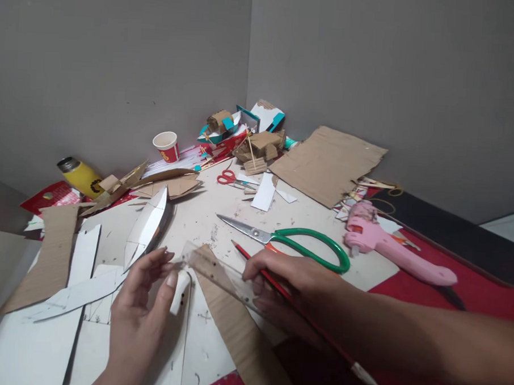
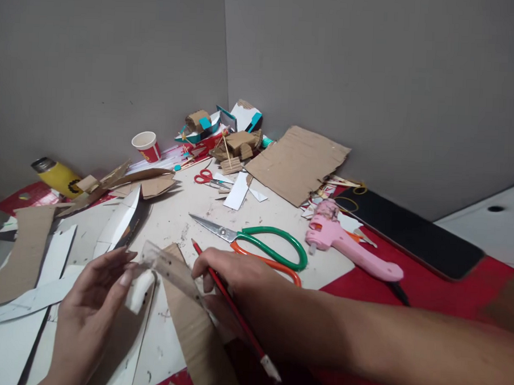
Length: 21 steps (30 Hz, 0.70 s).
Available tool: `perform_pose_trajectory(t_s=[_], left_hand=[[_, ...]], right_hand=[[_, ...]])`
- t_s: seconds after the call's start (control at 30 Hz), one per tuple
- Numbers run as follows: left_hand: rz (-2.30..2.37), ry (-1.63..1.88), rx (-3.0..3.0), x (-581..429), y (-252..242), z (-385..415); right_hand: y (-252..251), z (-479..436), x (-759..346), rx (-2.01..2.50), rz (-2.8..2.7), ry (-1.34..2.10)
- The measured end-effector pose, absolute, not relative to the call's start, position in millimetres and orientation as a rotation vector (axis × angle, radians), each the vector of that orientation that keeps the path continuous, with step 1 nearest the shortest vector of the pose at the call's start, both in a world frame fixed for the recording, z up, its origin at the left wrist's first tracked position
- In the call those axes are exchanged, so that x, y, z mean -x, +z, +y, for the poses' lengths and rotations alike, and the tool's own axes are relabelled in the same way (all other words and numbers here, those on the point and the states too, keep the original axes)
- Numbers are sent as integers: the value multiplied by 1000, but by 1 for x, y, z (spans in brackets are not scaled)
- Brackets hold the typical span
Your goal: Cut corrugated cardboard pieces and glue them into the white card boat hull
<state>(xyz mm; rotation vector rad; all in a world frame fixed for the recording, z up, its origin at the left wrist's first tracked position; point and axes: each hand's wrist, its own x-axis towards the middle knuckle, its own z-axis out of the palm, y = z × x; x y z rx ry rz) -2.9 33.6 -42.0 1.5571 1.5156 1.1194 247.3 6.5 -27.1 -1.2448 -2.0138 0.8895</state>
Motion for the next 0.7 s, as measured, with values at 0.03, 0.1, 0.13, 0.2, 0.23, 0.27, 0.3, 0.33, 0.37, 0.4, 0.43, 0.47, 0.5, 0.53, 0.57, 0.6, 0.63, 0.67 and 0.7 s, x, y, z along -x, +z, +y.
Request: perform_pose_trajectory(t_s=[0.03, 0.1, 0.13, 0.2, 0.23, 0.27, 0.3, 0.33, 0.37, 0.4, 0.43, 0.47, 0.5, 0.53, 0.57, 0.6, 0.63, 0.67, 0.7], left_hand=[[1492, 1114, -1434, 0, -39, 33], [1404, 1039, -1226, -8, -32, 29], [1347, 980, -1144, -13, -29, 26], [1251, 897, -1030, -21, -23, 19], [1219, 876, -997, -24, -22, 16], [1200, 862, -976, -26, -20, 13], [1190, 843, -969, -26, -19, 12], [1191, 828, -971, -24, -18, 12], [1201, 817, -982, -20, -17, 14], [1226, 811, -1004, -16, -16, 17], [1264, 815, -1036, -11, -14, 20], [1319, 830, -1066, -7, -14, 24], [1370, 842, -1093, -3, -13, 27], [1415, 846, -1117, -1, -13, 30], [1449, 842, -1137, 0, -14, 32], [1466, 832, -1157, 0, -16, 33], [1468, 819, -1174, -1, -19, 33], [1464, 810, -1187, -3, -22, 32], [1457, 806, -1195, -5, -25, 31]], right_hand=[[-31, 7, -246, 1234, -1965, 888], [-36, 7, -243, 1197, -1895, 998], [-36, 6, -241, 1178, -1874, 1062], [-34, 4, -237, 1097, -1884, 1149], [-32, 2, -235, 1043, -1907, 1157], [-29, 1, -233, 1002, -1936, 1155], [-27, 0, -232, 976, -1968, 1149], [-24, 0, -231, 959, -1997, 1138], [-23, 0, -231, 954, -2016, 1119], [-22, 2, -230, 967, -2019, 1089], [-22, 5, -231, 985, -2006, 1040], [-22, 9, -231, 1007, -1984, 982], [-23, 13, -232, 1033, -1960, 924], [-24, 18, -233, 1064, -1938, 872], [-26, 23, -234, 1093, -1925, 831], [-27, 27, -234, 1115, -1924, 801], [-29, 31, -235, 1130, -1930, 782], [-30, 34, -235, 1142, -1939, 774], [-33, 36, -234, 1146, -1952, 777]])
